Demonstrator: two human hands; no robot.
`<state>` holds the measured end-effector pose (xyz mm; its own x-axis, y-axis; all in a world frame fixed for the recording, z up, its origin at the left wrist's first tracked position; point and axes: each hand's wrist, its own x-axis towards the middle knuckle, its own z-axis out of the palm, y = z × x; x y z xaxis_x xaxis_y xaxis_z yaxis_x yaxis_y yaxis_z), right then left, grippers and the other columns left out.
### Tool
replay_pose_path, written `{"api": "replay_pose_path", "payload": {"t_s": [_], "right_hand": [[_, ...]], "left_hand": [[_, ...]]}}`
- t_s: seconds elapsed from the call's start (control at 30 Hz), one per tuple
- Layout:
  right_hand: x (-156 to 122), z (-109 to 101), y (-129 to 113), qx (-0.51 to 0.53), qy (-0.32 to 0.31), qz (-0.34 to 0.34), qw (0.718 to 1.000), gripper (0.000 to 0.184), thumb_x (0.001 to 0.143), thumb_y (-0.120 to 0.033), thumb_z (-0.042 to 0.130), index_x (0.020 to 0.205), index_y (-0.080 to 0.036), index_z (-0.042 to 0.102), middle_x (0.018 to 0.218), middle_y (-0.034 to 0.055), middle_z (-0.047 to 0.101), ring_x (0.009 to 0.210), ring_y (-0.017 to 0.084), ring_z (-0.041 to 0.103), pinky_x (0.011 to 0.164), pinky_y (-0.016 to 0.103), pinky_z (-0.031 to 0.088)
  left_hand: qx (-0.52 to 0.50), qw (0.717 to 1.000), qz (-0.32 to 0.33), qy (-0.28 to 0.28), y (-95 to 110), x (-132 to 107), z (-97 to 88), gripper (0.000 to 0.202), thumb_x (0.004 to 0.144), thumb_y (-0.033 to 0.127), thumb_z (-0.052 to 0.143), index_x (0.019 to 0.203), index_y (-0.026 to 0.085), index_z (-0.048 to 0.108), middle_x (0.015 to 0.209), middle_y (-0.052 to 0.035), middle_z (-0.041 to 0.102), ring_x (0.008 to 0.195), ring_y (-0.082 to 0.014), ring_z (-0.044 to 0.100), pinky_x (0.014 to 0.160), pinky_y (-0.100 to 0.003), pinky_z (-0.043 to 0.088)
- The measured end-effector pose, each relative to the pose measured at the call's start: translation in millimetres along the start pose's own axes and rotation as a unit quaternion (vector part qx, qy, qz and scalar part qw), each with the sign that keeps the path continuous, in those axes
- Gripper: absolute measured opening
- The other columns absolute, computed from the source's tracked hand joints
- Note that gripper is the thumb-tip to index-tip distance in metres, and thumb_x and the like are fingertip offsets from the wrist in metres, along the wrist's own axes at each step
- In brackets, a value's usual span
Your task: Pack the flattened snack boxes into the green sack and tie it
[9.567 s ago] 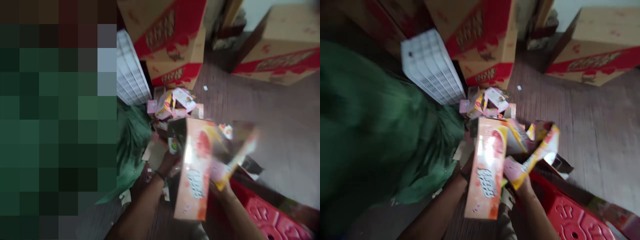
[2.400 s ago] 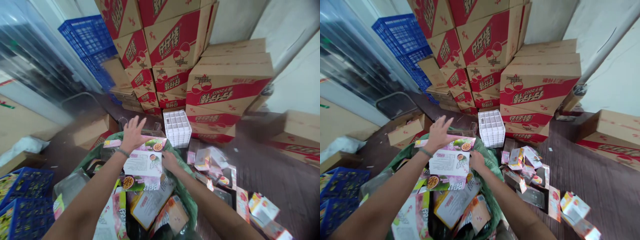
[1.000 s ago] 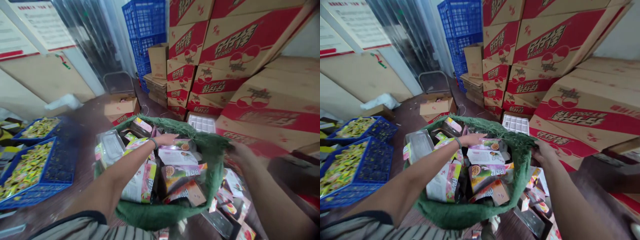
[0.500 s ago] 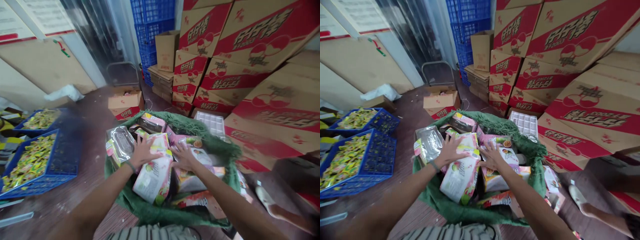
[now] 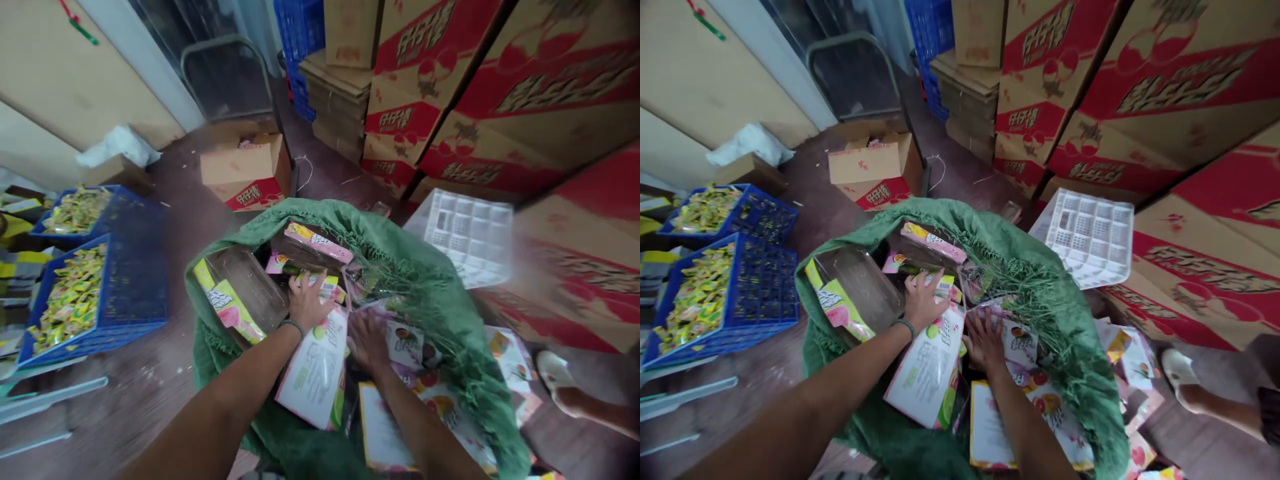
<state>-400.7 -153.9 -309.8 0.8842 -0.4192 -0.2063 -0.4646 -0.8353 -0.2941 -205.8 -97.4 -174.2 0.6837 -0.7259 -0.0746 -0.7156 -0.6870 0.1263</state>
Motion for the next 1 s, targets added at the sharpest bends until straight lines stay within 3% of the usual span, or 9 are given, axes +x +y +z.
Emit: {"api": "replay_pose_path", "payload": {"t_s": [0.1, 0.23, 0.37, 0.57, 0.7, 0.77, 0.83, 0.93, 1.0], "right_hand": [[11, 10, -6, 0.021, -0.037, 0.018, 0.999, 0.055, 0.105, -0.042, 0.047, 0.158, -0.031, 0.039, 0.163, 0.0091, 0.037, 0.155, 0.041, 0.016, 0.119, 0.073, 0.017], [24, 12, -15, 0.057, -0.078, 0.024, 0.995, 0.055, 0.107, -0.041, 0.042, 0.161, -0.034, 0.032, 0.167, 0.0037, 0.029, 0.156, 0.04, 0.013, 0.119, 0.071, 0.02], [27, 18, -12, 0.074, -0.075, 0.021, 0.994, 0.055, 0.108, -0.041, 0.039, 0.161, -0.033, 0.031, 0.167, 0.0045, 0.027, 0.154, 0.041, 0.018, 0.117, 0.07, 0.026], [28, 54, 16, 0.07, -0.1, 0.029, 0.992, 0.05, 0.103, -0.025, 0.042, 0.152, -0.03, 0.052, 0.153, 0.0139, 0.051, 0.141, 0.044, 0.04, 0.109, 0.074, 0.034], [34, 76, 22, 0.064, -0.059, 0.029, 0.996, 0.05, 0.098, -0.021, 0.046, 0.145, -0.03, 0.06, 0.148, 0.0138, 0.054, 0.142, 0.046, 0.038, 0.109, 0.077, 0.03], [37, 71, 24, 0.073, -0.031, 0.015, 0.997, 0.053, 0.097, -0.027, 0.048, 0.149, -0.031, 0.055, 0.151, 0.0134, 0.052, 0.146, 0.048, 0.031, 0.111, 0.078, 0.026], [36, 53, 28, 0.08, -0.008, 0.0, 0.997, 0.056, 0.097, -0.033, 0.05, 0.153, -0.032, 0.05, 0.156, 0.0129, 0.046, 0.149, 0.049, 0.024, 0.113, 0.079, 0.019], [26, 9, 38, 0.065, 0.032, -0.029, 0.997, 0.061, 0.097, -0.039, 0.05, 0.157, -0.03, 0.044, 0.165, 0.0114, 0.033, 0.152, 0.049, 0.015, 0.116, 0.077, 0.014], [16, -25, 47, 0.045, 0.064, -0.053, 0.995, 0.062, 0.096, -0.037, 0.051, 0.157, -0.028, 0.045, 0.167, 0.0106, 0.028, 0.154, 0.047, 0.011, 0.118, 0.073, 0.018]], "left_hand": [[0.038, 0.999, -0.003, 0.024, -10, 9, 19.3, 0.074, 0.083, 0.056, 0.068, 0.151, 0.031, 0.054, 0.145, -0.0159, 0.044, 0.131, -0.0409, 0.032, 0.114, -0.054, 0.031], [0.077, 0.996, -0.03, 0.032, -27, 24, 30.6, 0.077, 0.08, 0.059, 0.071, 0.147, 0.023, 0.059, 0.146, -0.0186, 0.044, 0.128, -0.0407, 0.035, 0.113, -0.051, 0.033], [0.1, 0.994, -0.047, 0.018, -30, 37, 41.4, 0.081, 0.077, 0.061, 0.073, 0.145, 0.02, 0.059, 0.145, -0.0193, 0.046, 0.126, -0.0413, 0.038, 0.111, -0.049, 0.035], [0.103, 0.991, -0.081, -0.017, -14, 45, 71.9, 0.078, 0.08, 0.064, 0.069, 0.146, 0.024, 0.057, 0.144, -0.0168, 0.047, 0.124, -0.0394, 0.041, 0.106, -0.048, 0.039], [0.086, 0.991, -0.103, -0.022, -12, 46, 82.6, 0.068, 0.081, 0.065, 0.068, 0.136, 0.026, 0.066, 0.146, -0.0147, 0.046, 0.128, -0.0393, 0.039, 0.102, -0.047, 0.043], [0.075, 0.993, -0.094, -0.015, -10, 47, 76.9, 0.073, 0.082, 0.065, 0.067, 0.144, 0.026, 0.06, 0.149, -0.0147, 0.044, 0.13, -0.0397, 0.039, 0.105, -0.048, 0.042], [0.064, 0.995, -0.077, -0.008, -4, 49, 62.7, 0.079, 0.083, 0.065, 0.067, 0.151, 0.026, 0.053, 0.152, -0.0151, 0.043, 0.133, -0.0412, 0.039, 0.112, -0.051, 0.037], [0.046, 0.998, -0.051, 0.018, 14, 49, 28.6, 0.08, 0.084, 0.067, 0.065, 0.153, 0.029, 0.051, 0.161, -0.0155, 0.035, 0.145, -0.0462, 0.03, 0.121, -0.061, 0.02], [0.014, 0.999, -0.038, 0.026, 29, 45, -1.2, 0.088, 0.083, 0.071, 0.064, 0.157, 0.028, 0.045, 0.168, -0.0165, 0.022, 0.152, -0.0492, 0.018, 0.123, -0.065, 0.01]]}}
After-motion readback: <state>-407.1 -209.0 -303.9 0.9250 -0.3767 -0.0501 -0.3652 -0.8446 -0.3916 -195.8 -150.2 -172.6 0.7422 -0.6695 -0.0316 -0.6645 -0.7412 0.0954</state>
